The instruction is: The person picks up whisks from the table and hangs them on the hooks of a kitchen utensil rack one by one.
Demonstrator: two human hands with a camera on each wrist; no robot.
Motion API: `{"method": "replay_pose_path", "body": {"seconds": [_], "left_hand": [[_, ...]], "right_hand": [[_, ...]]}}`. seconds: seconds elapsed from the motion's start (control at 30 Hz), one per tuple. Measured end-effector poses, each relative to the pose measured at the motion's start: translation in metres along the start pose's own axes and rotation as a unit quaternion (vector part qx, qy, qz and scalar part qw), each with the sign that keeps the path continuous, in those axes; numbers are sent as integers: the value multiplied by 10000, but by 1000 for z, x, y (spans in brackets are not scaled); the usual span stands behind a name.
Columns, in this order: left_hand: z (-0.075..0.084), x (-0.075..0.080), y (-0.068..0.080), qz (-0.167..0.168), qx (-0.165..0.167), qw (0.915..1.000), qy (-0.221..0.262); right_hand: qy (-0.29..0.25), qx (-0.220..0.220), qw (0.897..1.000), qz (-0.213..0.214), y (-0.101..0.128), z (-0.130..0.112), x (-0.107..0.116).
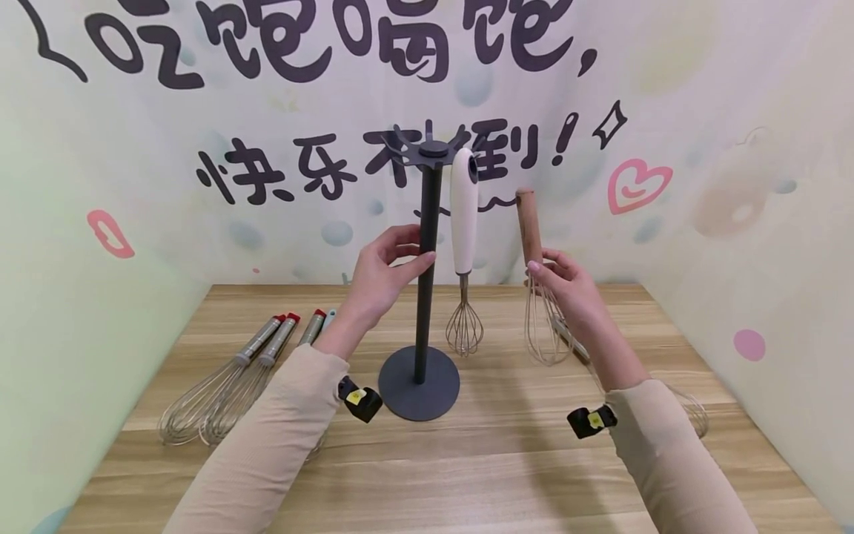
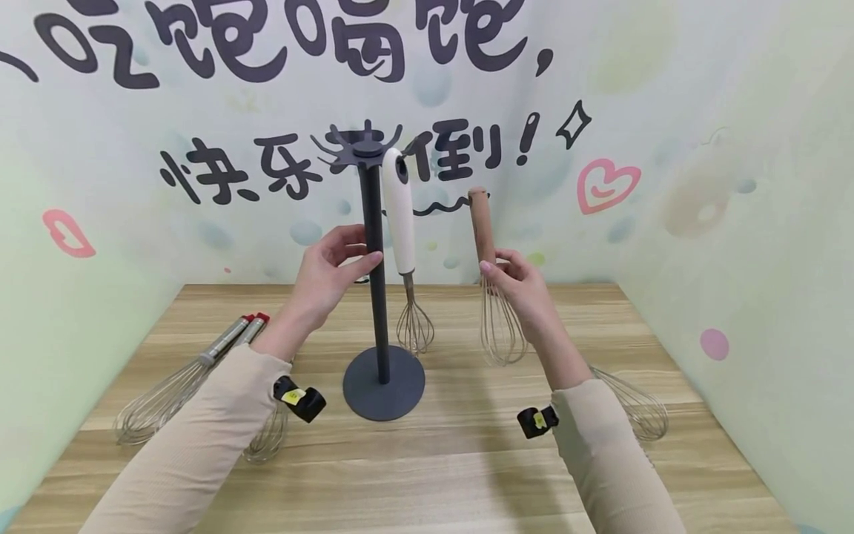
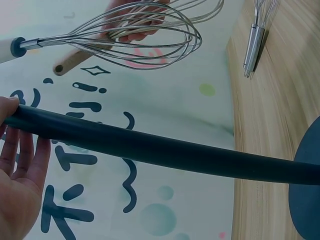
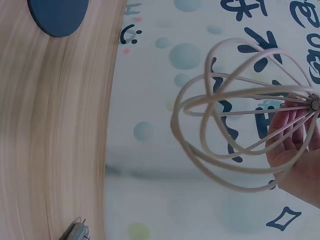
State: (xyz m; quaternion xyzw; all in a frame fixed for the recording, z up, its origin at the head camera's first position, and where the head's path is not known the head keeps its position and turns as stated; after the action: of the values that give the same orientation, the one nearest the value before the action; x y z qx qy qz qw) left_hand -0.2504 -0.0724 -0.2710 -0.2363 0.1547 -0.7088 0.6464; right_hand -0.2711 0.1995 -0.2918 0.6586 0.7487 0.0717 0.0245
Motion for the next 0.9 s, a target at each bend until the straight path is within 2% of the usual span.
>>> {"method": "replay_pose_path", "body": {"seconds": [0.2, 0.57, 0.9], "left_hand": [[1, 0, 0, -35, -57, 10000, 26], [0, 0, -2, -101, -9, 9999, -32], [1, 1, -1, -103, -24, 9999, -59]], "right_hand": [[-492, 186, 9986, -47, 4, -5, -2], [-600, 450, 9971, -131, 11, -18, -8], [-681, 532, 9963, -3, 18, -31, -12]]}}
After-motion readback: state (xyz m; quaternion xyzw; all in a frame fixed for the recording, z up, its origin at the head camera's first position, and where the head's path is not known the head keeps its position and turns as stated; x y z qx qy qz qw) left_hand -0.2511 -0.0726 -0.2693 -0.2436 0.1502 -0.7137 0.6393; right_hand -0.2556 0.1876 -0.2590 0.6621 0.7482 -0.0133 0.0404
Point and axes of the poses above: each hand's wrist, its own y-axis away from the middle knuckle, its own x-axis out of the back of the hand, z = x × y, the point moved 2 cm from there along -y, towards the middle knuckle, and after that the axes turned 13 degrees about -x, right-handed, at the moved point
